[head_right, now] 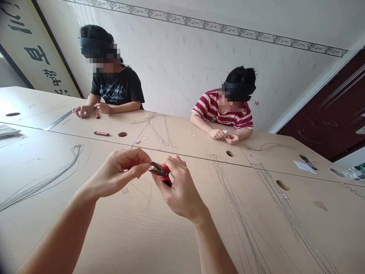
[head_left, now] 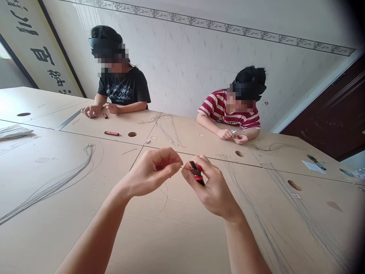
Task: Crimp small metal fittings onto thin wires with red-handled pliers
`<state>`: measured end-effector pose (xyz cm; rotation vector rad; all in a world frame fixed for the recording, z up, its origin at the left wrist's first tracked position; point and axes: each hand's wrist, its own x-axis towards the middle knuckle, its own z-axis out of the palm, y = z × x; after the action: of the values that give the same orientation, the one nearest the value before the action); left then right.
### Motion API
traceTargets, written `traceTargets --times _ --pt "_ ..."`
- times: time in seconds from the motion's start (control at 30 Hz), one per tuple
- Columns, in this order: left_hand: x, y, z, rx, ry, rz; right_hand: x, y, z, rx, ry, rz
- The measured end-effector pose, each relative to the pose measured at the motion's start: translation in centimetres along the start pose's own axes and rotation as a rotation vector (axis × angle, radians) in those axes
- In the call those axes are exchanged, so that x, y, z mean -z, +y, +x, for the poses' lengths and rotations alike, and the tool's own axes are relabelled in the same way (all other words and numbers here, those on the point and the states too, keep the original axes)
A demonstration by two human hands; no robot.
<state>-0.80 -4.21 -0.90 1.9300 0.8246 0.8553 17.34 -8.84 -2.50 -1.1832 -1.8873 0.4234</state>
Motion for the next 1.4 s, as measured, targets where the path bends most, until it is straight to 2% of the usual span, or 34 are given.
traceTargets --times 0.4,0.6,0.8,0.97,1.17,1.4 --pt "-0.14 0.0 -0.02 0.019 -0.021 0.0 -0.12 0.02 0.09 -0.021 0.012 0.015" --pt "-0.2 -0.04 -0.05 -0.027 0.012 0.048 -0.26 0.06 -0.01 -0.062 0.04 0.047" --pt "-0.32 -0.31 -0.03 -0.07 0.009 0.104 -0.39 0.21 -0.03 -0.012 0.072 -0.033" --pt "-0.43 -0.18 -0.03 -0.018 -0.001 0.067 -0.48 0.39 0.09 0.085 0.081 -0.139" --pt "-0.22 0.06 0.0 0.001 -0.008 -0.026 -0.21 0.2 0.01 -0.058 0.068 0.004" --pt "0.04 0.0 -0.13 -0.027 0.0 -0.037 -0.25 0.27 0.0 -0.091 0.051 0.046"
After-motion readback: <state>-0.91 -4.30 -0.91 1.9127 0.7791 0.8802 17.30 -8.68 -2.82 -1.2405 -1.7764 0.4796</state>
